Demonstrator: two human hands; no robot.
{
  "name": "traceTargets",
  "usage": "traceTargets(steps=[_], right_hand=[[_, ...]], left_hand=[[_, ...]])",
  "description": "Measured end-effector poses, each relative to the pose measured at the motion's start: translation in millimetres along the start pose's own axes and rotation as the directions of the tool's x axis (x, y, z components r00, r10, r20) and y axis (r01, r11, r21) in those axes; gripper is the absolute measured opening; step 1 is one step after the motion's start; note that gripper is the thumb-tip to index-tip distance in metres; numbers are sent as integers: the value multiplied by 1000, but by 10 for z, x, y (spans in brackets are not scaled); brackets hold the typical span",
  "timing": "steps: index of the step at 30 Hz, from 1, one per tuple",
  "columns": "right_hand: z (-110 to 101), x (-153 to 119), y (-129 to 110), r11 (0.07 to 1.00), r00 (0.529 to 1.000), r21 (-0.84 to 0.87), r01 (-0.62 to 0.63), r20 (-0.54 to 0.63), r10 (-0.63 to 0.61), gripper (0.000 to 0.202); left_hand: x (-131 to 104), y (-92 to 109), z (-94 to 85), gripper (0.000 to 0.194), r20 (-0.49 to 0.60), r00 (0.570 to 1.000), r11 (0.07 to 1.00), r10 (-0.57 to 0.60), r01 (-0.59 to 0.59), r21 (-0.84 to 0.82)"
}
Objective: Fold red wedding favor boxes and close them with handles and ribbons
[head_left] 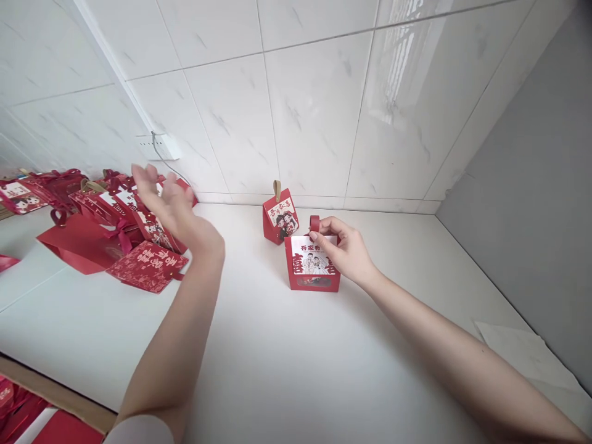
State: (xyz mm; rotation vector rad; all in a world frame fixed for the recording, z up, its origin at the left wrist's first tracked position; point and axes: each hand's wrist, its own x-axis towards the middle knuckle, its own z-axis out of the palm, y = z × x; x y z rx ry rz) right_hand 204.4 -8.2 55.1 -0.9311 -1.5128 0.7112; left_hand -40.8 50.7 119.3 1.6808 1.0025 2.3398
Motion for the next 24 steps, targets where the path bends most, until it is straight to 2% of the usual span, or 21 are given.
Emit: traceTargets(steps=[1,2,3,4,5,6,7,8,12,16,21,24], right_hand=[[8,-5,1,1000,1000,2,-2,5,2,18],[17,-13,4,1000,1000,8,-5,7,5,17],[27,-22,9,1000,1000,19,-5,9,5,17],[37,-32,16,999,1000,36,1,10,-1,17],[47,-42,22,998,1000,57,15,11,-15,16],[56,-51,29,996,999,78,34,10,-35,16],[63,-58,35,994,998,95,55,10,-56,16],[70,-64,40,992,997,106,73,9,-74,16],[88,-73,50,989,994,99,108,-17,-107,15],[88,-81,48,987,988,47,152,-39,-151,9],[58,-87,28,988,988,-7,153,4,-153,6],[49,-93,22,989,989,-32,147,26,-146,7]], left_hand=[[64,128,13,43,19,999,1000,-26,26,10],[60,254,42,39,169,984,998,-56,52,30],[-4,369,85,35,345,935,996,-86,70,58],[-108,469,133,31,503,856,992,-115,69,108],[-232,548,182,27,606,782,986,-145,64,154],[-356,603,225,25,667,724,980,-175,62,190],[-463,635,257,23,701,683,973,-206,66,222],[-544,644,277,23,713,662,966,-232,72,247],[-620,563,266,28,700,658,950,-279,84,300],[-588,495,239,15,734,620,953,-279,83,292],[-604,498,225,10,752,618,955,-227,-10,297],[-597,515,213,8,757,609,951,-238,-13,310]])
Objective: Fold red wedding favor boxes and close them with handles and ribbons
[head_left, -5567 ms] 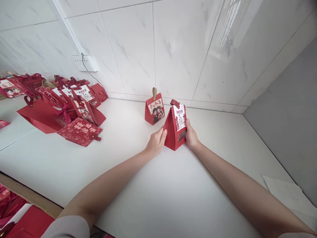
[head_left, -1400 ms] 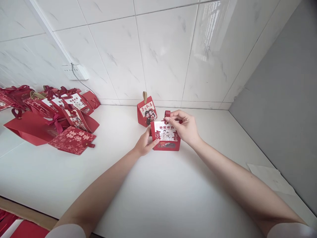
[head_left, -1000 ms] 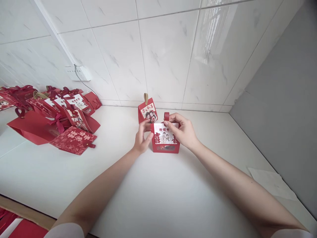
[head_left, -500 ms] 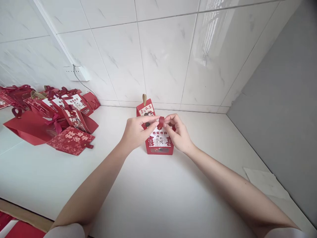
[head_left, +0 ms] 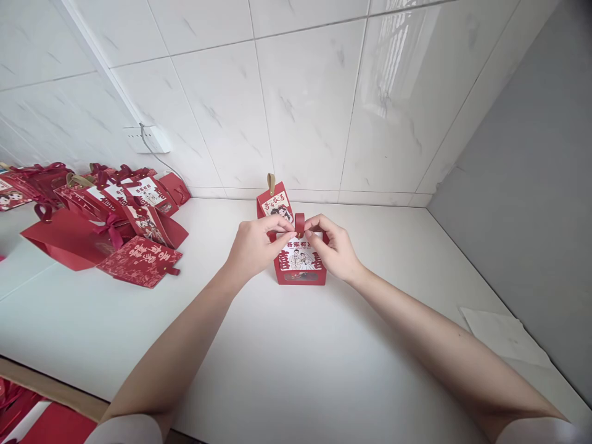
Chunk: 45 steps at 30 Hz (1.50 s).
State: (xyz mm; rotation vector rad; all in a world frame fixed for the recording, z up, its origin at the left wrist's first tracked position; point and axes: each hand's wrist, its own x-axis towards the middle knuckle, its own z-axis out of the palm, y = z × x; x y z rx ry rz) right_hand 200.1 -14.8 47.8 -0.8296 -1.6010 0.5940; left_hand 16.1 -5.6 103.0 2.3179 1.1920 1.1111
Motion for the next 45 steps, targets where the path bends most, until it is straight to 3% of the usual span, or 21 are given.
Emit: traceTargets(steps=[4,12,21,26,31,39,45], right_hand=[[18,-9,5,1000,1000,5,-17,-26,17,11],[39,-10,-2,1000,997,-17,-18,-76,16,13],[36,-26,91,999,996,-26,-38,-80,35,15],[42,-20,100,999,997,-32,-27,-71,25,14],[34,-23,134,999,999,-24,-44,-34,43,14],[58,-41,179,992,993,59,-113,-22,115,18],[27,-12,166,990,995,97,-100,3,100,23]], left_hand=[[-5,9,-14,12,8,999,999,-48,48,11],[-27,116,-81,20,88,995,959,-55,28,282],[9,29,-56,19,99,987,988,-130,121,93],[16,38,-95,22,164,983,984,-87,59,170],[16,43,-92,22,189,982,991,-30,5,133],[18,31,-73,23,207,978,995,-33,13,98],[23,-19,-85,23,227,972,997,-62,50,59]])
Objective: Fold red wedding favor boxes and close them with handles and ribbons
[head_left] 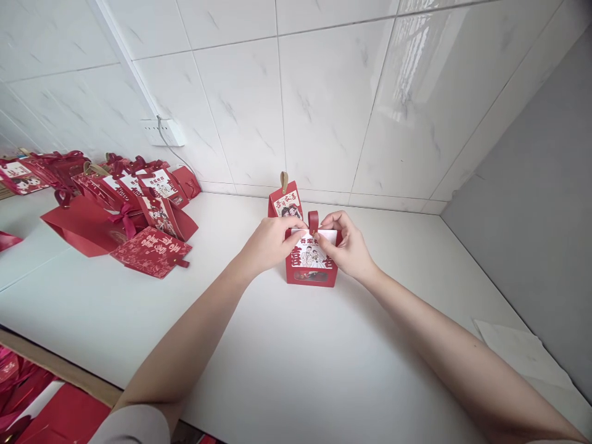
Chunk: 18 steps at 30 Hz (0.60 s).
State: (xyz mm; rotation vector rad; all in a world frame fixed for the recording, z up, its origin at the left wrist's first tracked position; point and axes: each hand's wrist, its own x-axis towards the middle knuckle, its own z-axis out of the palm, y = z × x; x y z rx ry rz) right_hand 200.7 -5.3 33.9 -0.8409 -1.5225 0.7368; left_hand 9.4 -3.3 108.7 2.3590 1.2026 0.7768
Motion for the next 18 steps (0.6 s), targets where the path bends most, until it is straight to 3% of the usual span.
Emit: traceTargets(steps=[11,15,18], right_hand=[[21,-35,75,967,985,-199,160,-30,-169,20],[-17,-30,97,810,900,-422,408,38,-433,29],[-69,-2,100,673,838,-530,517,152,-524,28]], left_hand=[[42,-28,132,21,-63,996,994,-64,58,-98],[42,-38,140,19,-75,996,997,-47,41,-71],[43,-40,141,20,-63,998,1000,-18,17,-16]])
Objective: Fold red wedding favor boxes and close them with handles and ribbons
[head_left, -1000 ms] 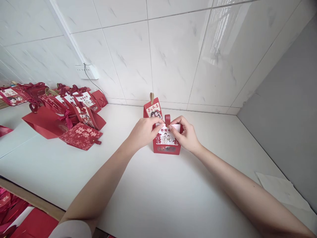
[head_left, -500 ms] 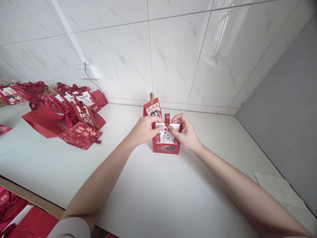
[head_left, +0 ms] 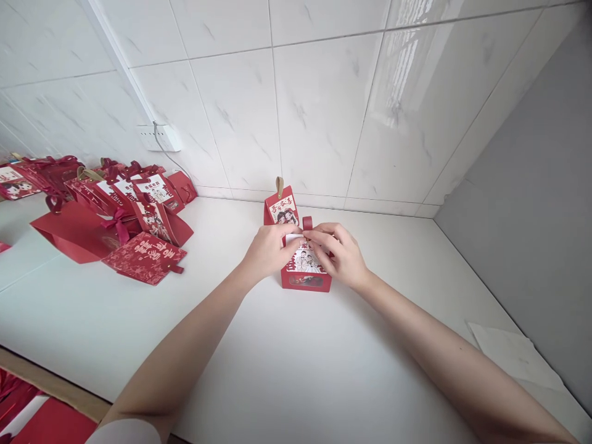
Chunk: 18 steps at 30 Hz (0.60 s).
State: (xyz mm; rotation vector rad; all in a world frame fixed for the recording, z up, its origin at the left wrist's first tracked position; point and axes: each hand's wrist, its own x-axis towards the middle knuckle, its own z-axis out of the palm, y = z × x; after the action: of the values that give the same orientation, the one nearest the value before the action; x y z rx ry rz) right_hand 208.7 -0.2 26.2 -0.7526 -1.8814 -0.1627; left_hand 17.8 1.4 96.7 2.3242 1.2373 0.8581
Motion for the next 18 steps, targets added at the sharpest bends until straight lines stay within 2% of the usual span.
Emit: traceTargets(steps=[10,14,18], right_hand=[[16,-84,152,994,993,-35,106,-47,-107,32],[51,-142,196,994,994,-49,93,-50,-96,29],[111,-194,188,997,989,21,79,-125,-75,34]], left_hand=[[1,-18,11,21,-13,1000,1000,-2,3,24],[2,-14,-4,22,-7,1000,1000,-7,7,25],[0,-11,-6,23,1,1000,1000,14,-14,8]])
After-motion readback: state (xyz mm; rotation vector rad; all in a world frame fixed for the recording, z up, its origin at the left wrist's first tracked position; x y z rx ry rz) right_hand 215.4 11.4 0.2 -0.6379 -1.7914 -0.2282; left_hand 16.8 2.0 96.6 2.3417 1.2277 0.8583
